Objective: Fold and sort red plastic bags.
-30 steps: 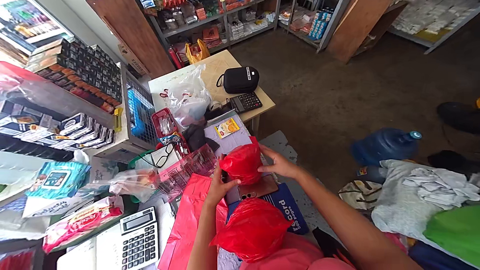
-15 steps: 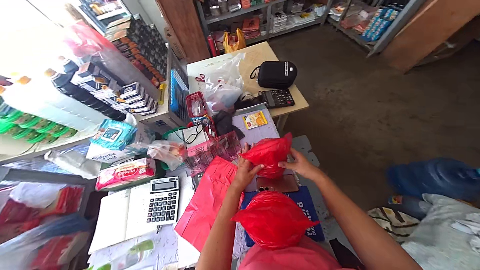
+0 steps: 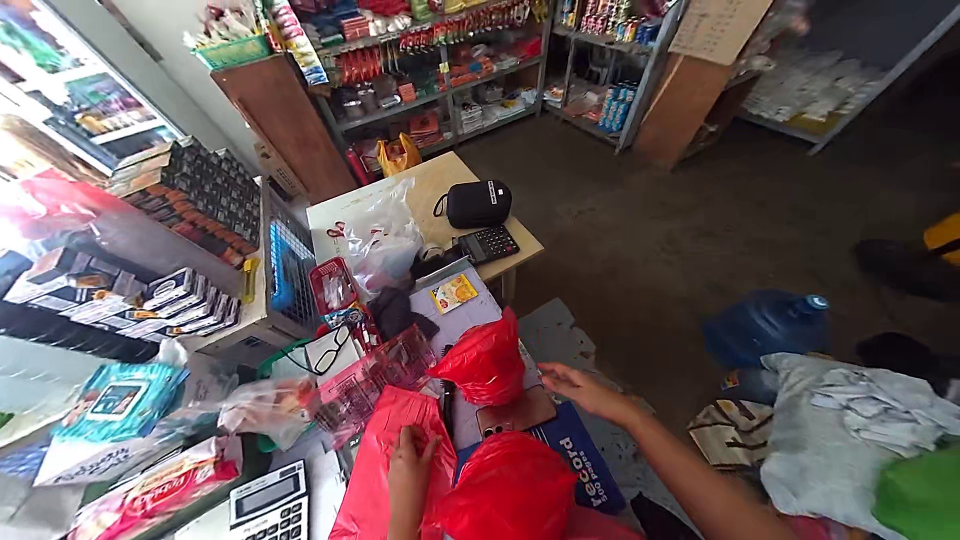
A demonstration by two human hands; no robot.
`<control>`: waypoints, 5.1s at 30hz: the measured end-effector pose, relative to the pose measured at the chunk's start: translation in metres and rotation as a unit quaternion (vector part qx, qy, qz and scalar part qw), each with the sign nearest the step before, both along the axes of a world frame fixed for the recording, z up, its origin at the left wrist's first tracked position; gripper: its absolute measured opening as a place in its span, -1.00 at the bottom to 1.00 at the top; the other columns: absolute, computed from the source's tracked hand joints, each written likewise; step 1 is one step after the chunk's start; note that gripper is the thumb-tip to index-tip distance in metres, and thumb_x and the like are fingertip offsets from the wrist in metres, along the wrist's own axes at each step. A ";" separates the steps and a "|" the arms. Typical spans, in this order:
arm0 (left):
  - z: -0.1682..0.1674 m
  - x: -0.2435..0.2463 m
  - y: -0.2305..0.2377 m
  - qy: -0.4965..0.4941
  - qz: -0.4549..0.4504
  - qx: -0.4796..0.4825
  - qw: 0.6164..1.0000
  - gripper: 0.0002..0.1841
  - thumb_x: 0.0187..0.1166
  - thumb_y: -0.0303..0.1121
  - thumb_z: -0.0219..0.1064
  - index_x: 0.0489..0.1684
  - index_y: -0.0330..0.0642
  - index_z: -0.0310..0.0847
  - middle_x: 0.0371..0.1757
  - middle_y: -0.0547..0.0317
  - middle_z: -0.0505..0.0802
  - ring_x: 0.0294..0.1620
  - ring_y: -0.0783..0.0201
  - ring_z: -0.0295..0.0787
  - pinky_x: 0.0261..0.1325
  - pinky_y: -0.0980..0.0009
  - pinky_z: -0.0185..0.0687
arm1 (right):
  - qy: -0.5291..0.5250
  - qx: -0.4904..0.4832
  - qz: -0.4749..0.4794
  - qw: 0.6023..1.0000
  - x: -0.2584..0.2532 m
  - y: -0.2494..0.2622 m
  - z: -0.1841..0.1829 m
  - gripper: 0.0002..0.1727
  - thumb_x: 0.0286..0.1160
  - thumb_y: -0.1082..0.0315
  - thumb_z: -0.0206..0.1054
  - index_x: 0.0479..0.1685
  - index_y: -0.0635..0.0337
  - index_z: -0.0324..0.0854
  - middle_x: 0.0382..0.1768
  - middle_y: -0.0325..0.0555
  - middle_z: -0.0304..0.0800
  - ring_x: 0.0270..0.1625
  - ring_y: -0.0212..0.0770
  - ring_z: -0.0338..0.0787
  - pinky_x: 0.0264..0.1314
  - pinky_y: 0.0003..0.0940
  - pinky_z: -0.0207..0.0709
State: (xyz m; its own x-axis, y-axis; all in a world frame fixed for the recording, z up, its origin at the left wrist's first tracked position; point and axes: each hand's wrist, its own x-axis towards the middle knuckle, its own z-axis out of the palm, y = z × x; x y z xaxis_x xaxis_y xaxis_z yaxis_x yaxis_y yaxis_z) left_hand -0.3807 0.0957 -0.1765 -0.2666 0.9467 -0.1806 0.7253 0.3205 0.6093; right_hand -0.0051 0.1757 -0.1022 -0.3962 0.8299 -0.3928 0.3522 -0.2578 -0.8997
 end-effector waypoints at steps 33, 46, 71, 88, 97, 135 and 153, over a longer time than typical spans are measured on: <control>0.198 0.104 0.002 -0.321 -0.484 0.234 0.780 -0.89 0.54 -0.43 0.47 -0.11 -0.24 0.82 0.07 0.08 0.89 0.21 0.24 0.82 0.33 0.29 0.77 | 0.357 -0.125 0.005 0.926 -0.083 -0.035 0.130 -0.73 0.79 0.26 -0.03 -0.05 -0.12 0.63 -0.25 -0.53 0.83 -0.15 -0.65 0.77 -0.03 -0.62 0.67; 0.212 0.038 0.048 -0.391 -0.185 0.269 0.861 0.31 0.35 0.63 0.06 0.83 -0.41 -0.20 0.63 -0.19 0.53 0.50 -0.01 0.65 0.44 0.07 0.68 | -0.029 0.536 0.057 0.842 -0.067 -0.007 0.152 -0.39 0.46 0.43 0.46 0.59 0.18 0.53 0.27 0.02 0.82 0.34 -0.15 0.80 0.49 -0.22 0.62; 0.222 0.082 0.049 -0.309 -0.291 0.243 0.872 -0.37 0.29 -0.55 0.61 0.39 -0.34 0.42 0.19 0.11 0.81 -0.15 0.33 0.87 -0.08 0.32 0.91 | 0.176 0.359 0.003 0.916 -0.052 -0.002 0.136 -0.81 0.51 0.37 0.48 -0.04 0.31 0.84 -0.13 -0.06 0.86 -0.10 -0.36 0.75 0.05 -0.46 0.63; 0.209 0.092 0.051 -0.390 -0.217 0.282 0.849 -0.47 0.33 -0.54 0.55 0.30 -0.36 0.47 0.06 0.10 0.85 -0.16 0.26 0.87 -0.02 0.33 0.89 | 0.180 0.359 -0.099 0.910 -0.070 -0.012 0.134 -0.77 0.39 0.33 0.58 -0.15 0.32 0.79 -0.14 -0.06 0.85 -0.04 -0.34 0.80 0.08 -0.41 0.71; 0.202 0.089 0.059 -0.380 -0.238 0.313 0.837 -0.88 0.52 -0.42 0.45 -0.09 -0.20 0.75 -0.11 0.12 0.85 -0.15 0.28 0.82 -0.04 0.42 0.82 | 0.191 0.383 -0.048 0.903 -0.058 -0.004 0.131 -0.52 0.21 0.12 0.71 -0.61 0.20 0.49 -0.05 -0.10 0.73 0.11 -0.35 0.63 0.14 -0.46 0.48; 0.177 0.062 0.062 -0.266 -0.154 0.316 0.897 -0.62 0.47 -0.44 0.31 0.26 -0.17 0.78 0.09 0.16 0.83 0.11 0.26 0.74 0.16 0.43 0.71 | 0.134 0.280 -0.153 0.938 -0.036 0.007 0.128 -0.85 0.49 0.47 0.45 -0.04 0.26 0.82 -0.01 -0.07 0.85 -0.01 -0.30 0.85 0.07 -0.42 0.79; 0.177 0.070 0.064 -0.254 -0.080 0.379 0.886 -0.82 0.64 -0.36 0.35 -0.27 -0.22 0.84 -0.23 0.24 0.81 -0.15 0.42 0.74 -0.02 0.56 0.69 | 0.186 0.301 -0.173 0.919 -0.042 0.013 0.141 -0.72 0.72 0.29 0.30 -0.37 0.25 0.72 -0.52 -0.26 0.80 -0.44 -0.42 0.80 -0.25 -0.48 0.74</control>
